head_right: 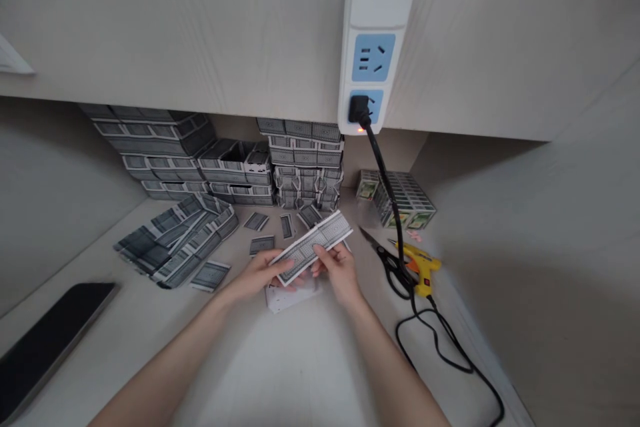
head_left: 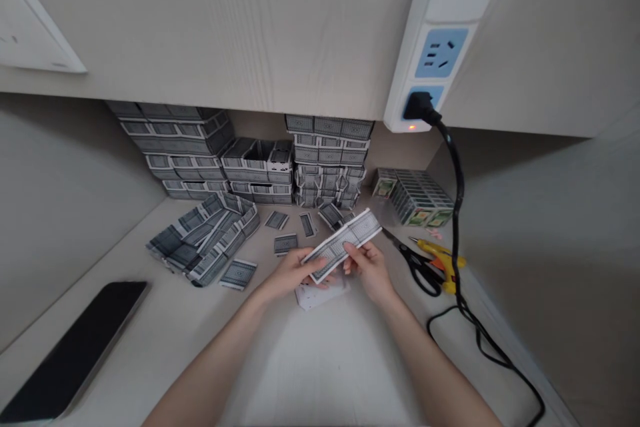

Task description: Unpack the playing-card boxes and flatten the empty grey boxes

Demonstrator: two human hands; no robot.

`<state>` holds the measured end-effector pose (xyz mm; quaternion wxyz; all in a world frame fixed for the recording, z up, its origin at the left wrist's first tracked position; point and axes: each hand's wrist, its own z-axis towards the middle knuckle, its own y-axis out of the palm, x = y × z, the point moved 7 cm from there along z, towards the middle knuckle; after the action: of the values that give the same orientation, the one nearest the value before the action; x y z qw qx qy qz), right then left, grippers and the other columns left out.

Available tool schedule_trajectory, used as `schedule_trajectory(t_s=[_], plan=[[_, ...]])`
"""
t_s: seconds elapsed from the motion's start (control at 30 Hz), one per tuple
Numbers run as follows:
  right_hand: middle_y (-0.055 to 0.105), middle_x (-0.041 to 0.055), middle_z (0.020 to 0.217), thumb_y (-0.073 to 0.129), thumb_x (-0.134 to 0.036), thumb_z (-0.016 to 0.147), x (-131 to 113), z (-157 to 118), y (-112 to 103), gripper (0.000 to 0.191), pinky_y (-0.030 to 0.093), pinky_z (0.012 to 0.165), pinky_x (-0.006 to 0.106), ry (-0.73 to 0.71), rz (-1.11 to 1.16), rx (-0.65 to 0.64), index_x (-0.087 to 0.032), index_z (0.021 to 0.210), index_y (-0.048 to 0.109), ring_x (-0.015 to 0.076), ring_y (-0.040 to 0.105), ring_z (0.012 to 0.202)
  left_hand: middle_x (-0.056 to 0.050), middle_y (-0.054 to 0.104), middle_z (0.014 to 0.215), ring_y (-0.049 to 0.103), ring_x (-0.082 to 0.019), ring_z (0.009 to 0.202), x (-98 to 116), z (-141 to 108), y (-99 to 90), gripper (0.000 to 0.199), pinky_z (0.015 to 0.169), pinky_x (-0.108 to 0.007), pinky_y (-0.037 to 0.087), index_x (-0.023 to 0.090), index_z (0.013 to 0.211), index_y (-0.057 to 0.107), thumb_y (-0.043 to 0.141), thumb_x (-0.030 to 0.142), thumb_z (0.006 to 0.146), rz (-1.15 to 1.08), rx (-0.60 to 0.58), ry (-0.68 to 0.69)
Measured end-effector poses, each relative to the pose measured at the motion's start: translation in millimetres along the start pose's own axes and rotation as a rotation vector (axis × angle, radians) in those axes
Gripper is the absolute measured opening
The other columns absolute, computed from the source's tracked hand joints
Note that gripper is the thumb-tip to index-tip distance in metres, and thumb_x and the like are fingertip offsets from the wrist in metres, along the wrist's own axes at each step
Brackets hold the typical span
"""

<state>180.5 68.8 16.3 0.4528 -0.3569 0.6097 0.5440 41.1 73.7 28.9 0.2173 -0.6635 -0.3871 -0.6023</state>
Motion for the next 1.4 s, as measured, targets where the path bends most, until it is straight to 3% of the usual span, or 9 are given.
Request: schedule_trajectory(t_s=[0.17,0.3,0.47,0.67,0.8,1.03,1.4], plan=[[0.059,-0.0005,0.055,0.071,-0.034,0.059,-4.3,2.8,-7.5,0.024,0.042,0.038,0.020,0.028,-0.008,-0.001,-0.015,0.069,0.058,0.0102,0.052,0.045,-0.007,0.067,0.074,0.064,-0.019,0.063,3.4,2.3,-20.8,0.040,0.052,-0.027,0.050,0.011,0.093,0.056,0.058,0.044,0.070,0.071,0.077,0.067],[0.065,0.0029,0.075,0.070,-0.036,0.061,-10.6,5.5,-14.5,0.030,0.049,0.045,0.023,0.049,0.030,-0.014,-0.017,0.082,0.060,0.0146,0.059,0.059,-0.002,0.064,0.066,0.062,-0.016,0.052,10.2,-0.2,-30.2,0.037,0.041,-0.021,0.043,0.015,0.092,0.050,0.061,0.041,0.068,0.144,0.089,0.100],[0.067,0.0029,0.077,0.073,-0.031,0.058,-1.4,3.7,-13.1,0.032,0.052,0.046,0.025,0.194,-0.042,-0.070,-0.016,0.083,0.061,0.0172,0.062,0.063,0.003,0.059,0.055,0.057,-0.013,0.042,10.1,0.5,-35.0,0.035,0.034,-0.017,0.035,0.018,0.086,0.043,0.059,0.044,0.068,0.185,0.123,0.116],[0.067,0.0030,0.080,0.075,-0.029,0.053,6.0,1.7,-11.8,0.029,0.056,0.057,0.031,0.257,-0.047,-0.065,-0.016,0.076,0.062,0.0203,0.063,0.073,0.003,0.057,0.053,0.053,-0.011,0.043,12.2,6.6,-50.0,0.030,0.040,-0.020,0.040,0.015,0.079,0.048,0.059,0.041,0.070,0.101,0.306,0.199],[0.067,0.0036,0.081,0.076,-0.028,0.053,10.1,-1.4,-4.9,0.029,0.056,0.054,0.032,0.299,-0.061,-0.124,-0.016,0.077,0.063,0.0202,0.063,0.071,0.004,0.053,0.044,0.047,-0.009,0.038,12.8,5.7,-50.7,0.029,0.040,-0.019,0.037,0.014,0.071,0.051,0.049,0.043,0.077,0.182,0.332,0.235],[0.068,0.0061,0.087,0.076,-0.026,0.053,18.0,-4.7,-0.6,0.035,0.056,0.054,0.029,0.324,-0.067,-0.115,-0.015,0.084,0.065,0.0215,0.064,0.076,0.004,0.052,0.042,0.045,-0.009,0.035,11.8,2.9,-50.0,0.034,0.038,-0.019,0.035,0.015,0.067,0.050,0.044,0.047,0.079,0.268,0.383,0.250],[0.069,0.0069,0.080,0.077,-0.029,0.049,18.6,-3.8,-0.5,0.037,0.056,0.054,0.033,0.269,-0.054,-0.083,-0.013,0.080,0.067,0.0225,0.064,0.070,0.004,0.052,0.041,0.047,-0.011,0.034,7.7,3.6,-43.3,0.037,0.036,-0.022,0.037,0.016,0.068,0.049,0.042,0.052,0.077,0.207,0.389,0.202]])
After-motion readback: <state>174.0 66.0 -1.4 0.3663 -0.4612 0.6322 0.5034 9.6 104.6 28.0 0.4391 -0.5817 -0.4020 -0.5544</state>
